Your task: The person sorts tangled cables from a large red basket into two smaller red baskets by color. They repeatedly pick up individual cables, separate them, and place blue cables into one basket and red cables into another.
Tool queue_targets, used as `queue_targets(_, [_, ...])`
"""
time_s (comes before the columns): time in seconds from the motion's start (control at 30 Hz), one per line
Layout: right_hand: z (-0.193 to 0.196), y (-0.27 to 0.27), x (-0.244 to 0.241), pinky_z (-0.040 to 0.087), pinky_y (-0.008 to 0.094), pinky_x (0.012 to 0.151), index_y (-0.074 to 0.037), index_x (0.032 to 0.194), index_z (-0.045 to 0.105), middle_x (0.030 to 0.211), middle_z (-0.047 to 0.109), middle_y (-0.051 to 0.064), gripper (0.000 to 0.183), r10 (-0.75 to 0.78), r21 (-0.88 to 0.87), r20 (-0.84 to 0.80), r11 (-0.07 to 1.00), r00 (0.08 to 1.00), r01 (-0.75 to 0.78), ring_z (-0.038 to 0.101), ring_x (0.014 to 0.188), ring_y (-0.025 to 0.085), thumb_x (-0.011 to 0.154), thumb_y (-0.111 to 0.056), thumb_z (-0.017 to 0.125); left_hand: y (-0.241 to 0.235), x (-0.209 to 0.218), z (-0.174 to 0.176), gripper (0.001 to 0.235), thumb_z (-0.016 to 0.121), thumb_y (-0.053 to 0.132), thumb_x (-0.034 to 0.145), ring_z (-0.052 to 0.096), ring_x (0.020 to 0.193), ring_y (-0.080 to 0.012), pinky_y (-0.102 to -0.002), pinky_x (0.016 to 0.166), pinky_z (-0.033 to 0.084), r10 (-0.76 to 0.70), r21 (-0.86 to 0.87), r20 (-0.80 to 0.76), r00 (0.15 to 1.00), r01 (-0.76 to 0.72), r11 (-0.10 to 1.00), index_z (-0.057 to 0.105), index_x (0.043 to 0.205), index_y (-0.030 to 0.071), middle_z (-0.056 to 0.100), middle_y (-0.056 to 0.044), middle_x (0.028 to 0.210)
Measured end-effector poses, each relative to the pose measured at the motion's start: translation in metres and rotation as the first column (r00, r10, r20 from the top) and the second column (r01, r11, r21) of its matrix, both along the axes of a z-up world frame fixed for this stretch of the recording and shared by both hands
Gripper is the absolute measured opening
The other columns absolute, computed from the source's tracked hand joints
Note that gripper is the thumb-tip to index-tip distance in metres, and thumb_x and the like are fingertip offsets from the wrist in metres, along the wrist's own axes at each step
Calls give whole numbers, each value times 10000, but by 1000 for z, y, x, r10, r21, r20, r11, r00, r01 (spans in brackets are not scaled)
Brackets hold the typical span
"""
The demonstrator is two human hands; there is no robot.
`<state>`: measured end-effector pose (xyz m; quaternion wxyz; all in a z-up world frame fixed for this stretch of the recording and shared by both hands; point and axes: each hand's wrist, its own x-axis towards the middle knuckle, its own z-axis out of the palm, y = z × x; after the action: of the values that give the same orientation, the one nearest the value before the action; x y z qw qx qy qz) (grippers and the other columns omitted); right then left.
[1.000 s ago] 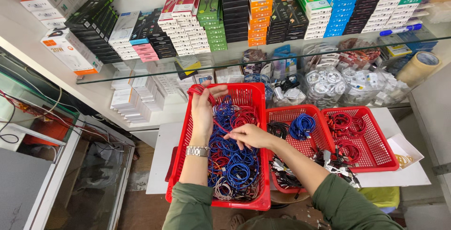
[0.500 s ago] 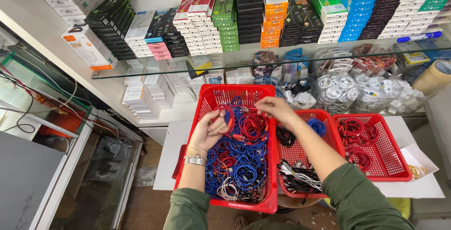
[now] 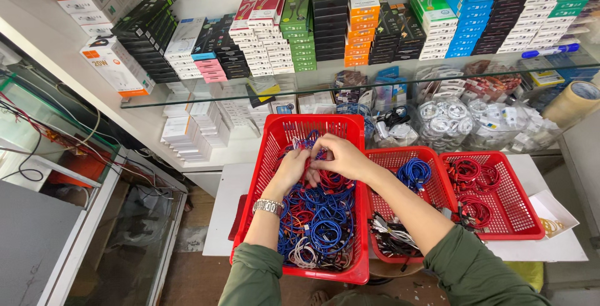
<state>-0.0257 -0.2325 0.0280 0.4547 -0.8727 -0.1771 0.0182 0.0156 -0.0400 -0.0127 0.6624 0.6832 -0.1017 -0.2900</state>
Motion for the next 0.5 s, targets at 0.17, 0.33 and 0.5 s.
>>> queue_targets(0.17, [-14, -5, -2, 517, 268, 908, -176, 1374, 497, 1264, 657, -38, 579, 226, 395, -260, 912, 939, -110, 657, 1063, 65, 857, -248, 747, 8, -5, 0, 389, 400, 334, 1050, 613, 478, -200, -363, 597, 605, -150, -186, -199, 968, 113, 976, 588, 1155, 10, 674, -150, 642])
queue_targets(0.33, [-33, -24, 8, 519, 264, 834, -34, 1213, 707, 1021, 739, 18, 357, 31, 282, -212, 959, 977, 31, 657, 927, 84, 943, -267, 711, -1, -1, -15, 378, 606, 215, 1062, 636, 624, -178, -340, 630, 505, 117, -280, -110, 987, -144, 949, 661, 1203, -132, 709, -104, 766])
queue_targets(0.5, [-33, -29, 8, 498, 316, 727, -57, 1181, 730, 885, 702, 26, 314, -287, 297, -308, 877, 907, 378, 609, 785, 139, 958, -271, 675, -22, -11, -41, 300, 574, 170, 1025, 597, 856, -68, -257, 779, 508, 219, -389, -29, 975, -213, 896, 662, 1282, 43, 618, 22, 883])
